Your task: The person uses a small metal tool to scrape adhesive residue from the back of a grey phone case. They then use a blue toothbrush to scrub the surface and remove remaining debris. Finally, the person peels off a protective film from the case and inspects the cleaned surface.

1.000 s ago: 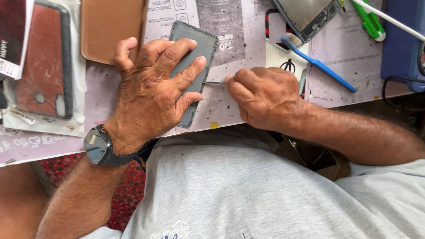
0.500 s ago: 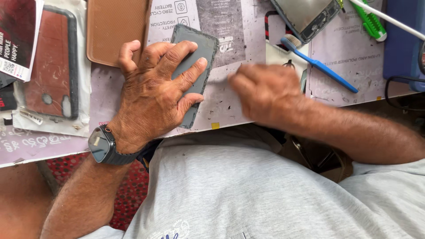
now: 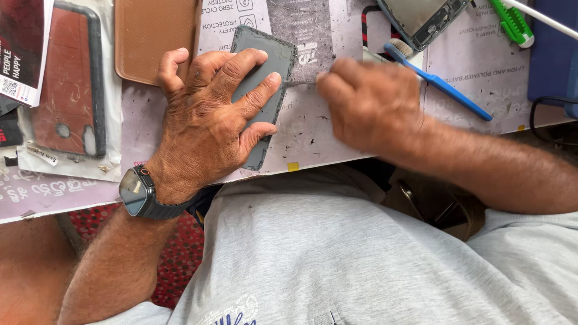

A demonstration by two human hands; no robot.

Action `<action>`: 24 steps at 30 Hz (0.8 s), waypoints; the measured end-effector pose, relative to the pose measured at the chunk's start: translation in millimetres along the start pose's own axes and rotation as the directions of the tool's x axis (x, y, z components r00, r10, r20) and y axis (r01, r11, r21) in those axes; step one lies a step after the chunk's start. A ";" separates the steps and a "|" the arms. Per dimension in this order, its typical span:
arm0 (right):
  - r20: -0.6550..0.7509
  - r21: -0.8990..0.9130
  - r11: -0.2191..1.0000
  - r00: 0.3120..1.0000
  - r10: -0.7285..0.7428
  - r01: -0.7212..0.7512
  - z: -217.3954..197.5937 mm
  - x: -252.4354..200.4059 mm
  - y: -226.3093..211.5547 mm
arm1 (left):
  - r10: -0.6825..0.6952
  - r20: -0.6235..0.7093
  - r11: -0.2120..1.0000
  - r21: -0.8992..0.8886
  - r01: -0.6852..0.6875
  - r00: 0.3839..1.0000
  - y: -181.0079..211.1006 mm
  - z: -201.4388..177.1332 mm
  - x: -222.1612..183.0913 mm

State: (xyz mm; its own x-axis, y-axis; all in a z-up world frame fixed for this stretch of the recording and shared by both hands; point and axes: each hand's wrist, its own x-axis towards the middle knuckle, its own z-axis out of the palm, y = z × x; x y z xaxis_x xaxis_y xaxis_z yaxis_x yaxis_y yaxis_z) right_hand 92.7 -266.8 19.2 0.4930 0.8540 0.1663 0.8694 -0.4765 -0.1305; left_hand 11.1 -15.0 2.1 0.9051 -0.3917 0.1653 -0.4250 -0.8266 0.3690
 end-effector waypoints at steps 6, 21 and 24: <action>0.011 0.020 1.000 1.000 0.006 -0.006 3.3 1.1 11.8 | -0.007 0.009 1.000 -0.020 0.007 1.000 0.4 -1.1 3.3; -0.029 0.119 0.990 0.997 -0.067 0.070 -11.9 15.1 15.7 | -0.030 0.025 0.999 -0.029 0.031 0.999 2.8 -4.5 5.9; -0.040 0.071 0.997 0.999 0.024 -0.022 -6.8 12.6 16.8 | -0.028 0.020 0.999 -0.024 0.028 0.999 3.7 -4.0 5.6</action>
State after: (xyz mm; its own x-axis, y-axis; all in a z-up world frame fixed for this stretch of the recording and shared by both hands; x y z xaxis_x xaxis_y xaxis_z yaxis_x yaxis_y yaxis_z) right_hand 113.7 -265.5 25.8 0.5150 0.8331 0.2018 0.8541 -0.4787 -0.2033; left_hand 14.6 -18.6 8.0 0.9162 -0.3765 0.1370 -0.3991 -0.8273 0.3954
